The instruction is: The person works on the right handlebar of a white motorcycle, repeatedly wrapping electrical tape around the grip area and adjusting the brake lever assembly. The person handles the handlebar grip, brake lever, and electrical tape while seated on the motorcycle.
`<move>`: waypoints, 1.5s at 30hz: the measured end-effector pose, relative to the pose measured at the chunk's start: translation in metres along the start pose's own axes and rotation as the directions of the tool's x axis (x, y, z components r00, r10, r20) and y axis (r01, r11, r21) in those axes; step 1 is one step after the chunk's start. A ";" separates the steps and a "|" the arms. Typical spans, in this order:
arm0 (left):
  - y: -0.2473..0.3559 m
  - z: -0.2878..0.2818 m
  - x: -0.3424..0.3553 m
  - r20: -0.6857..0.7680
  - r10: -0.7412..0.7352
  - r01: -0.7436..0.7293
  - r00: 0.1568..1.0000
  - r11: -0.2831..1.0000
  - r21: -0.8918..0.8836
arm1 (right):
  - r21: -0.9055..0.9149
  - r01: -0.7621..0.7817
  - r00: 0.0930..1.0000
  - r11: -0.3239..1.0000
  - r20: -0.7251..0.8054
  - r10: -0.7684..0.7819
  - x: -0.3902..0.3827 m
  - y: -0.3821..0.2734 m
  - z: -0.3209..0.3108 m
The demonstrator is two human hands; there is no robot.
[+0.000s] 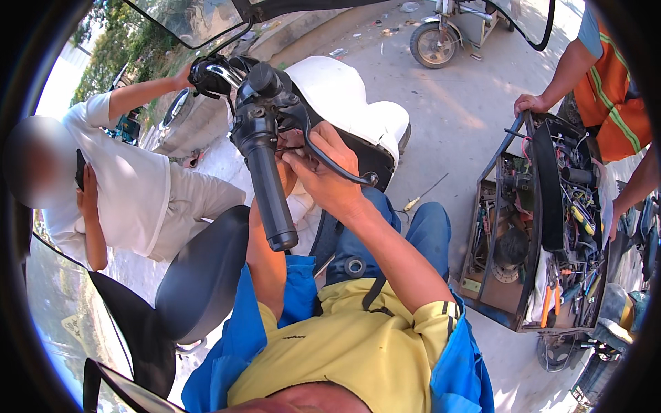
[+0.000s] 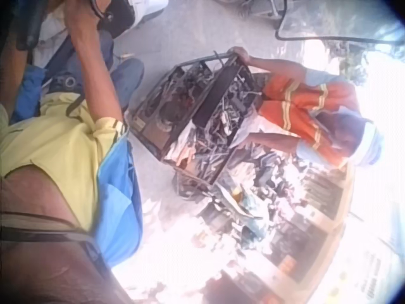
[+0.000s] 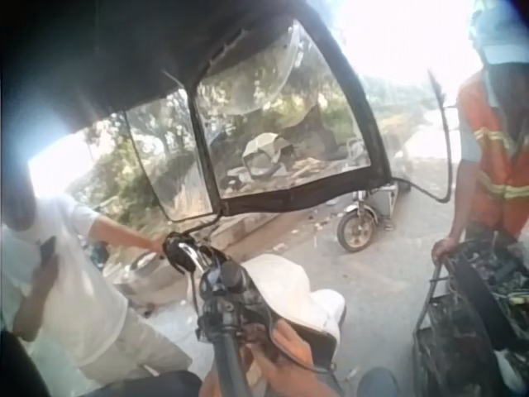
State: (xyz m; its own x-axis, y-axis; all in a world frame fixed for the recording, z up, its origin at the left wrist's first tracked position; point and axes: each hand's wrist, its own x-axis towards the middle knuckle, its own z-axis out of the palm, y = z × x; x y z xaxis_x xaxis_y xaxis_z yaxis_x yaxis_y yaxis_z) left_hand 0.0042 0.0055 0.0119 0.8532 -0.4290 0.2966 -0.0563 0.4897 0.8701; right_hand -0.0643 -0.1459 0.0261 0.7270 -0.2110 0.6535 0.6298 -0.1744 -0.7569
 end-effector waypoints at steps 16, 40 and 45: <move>0.001 -0.029 -0.003 0.019 -0.089 0.089 0.996 0.995 -0.033 | 0.288 -0.033 0.995 0.957 -0.084 0.059 -0.013 0.018 0.014; -0.004 -0.003 -0.002 -0.038 -0.250 0.232 0.967 0.938 -0.259 | -0.029 0.128 0.985 0.991 -0.109 -0.130 -0.021 -0.002 0.000; 0.005 0.016 0.002 0.092 -0.347 0.357 0.933 0.877 -0.322 | 0.128 -0.065 0.973 0.990 -0.214 0.091 -0.016 0.004 -0.011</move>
State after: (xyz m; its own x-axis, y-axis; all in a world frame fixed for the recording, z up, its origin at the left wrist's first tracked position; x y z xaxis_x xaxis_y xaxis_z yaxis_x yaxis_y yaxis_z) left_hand -0.0025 -0.0048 0.0231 0.7683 -0.6399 0.0111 0.4225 0.5202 0.7422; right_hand -0.0767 -0.1535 0.0127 0.7057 -0.4272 0.5652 0.6113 -0.0360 -0.7906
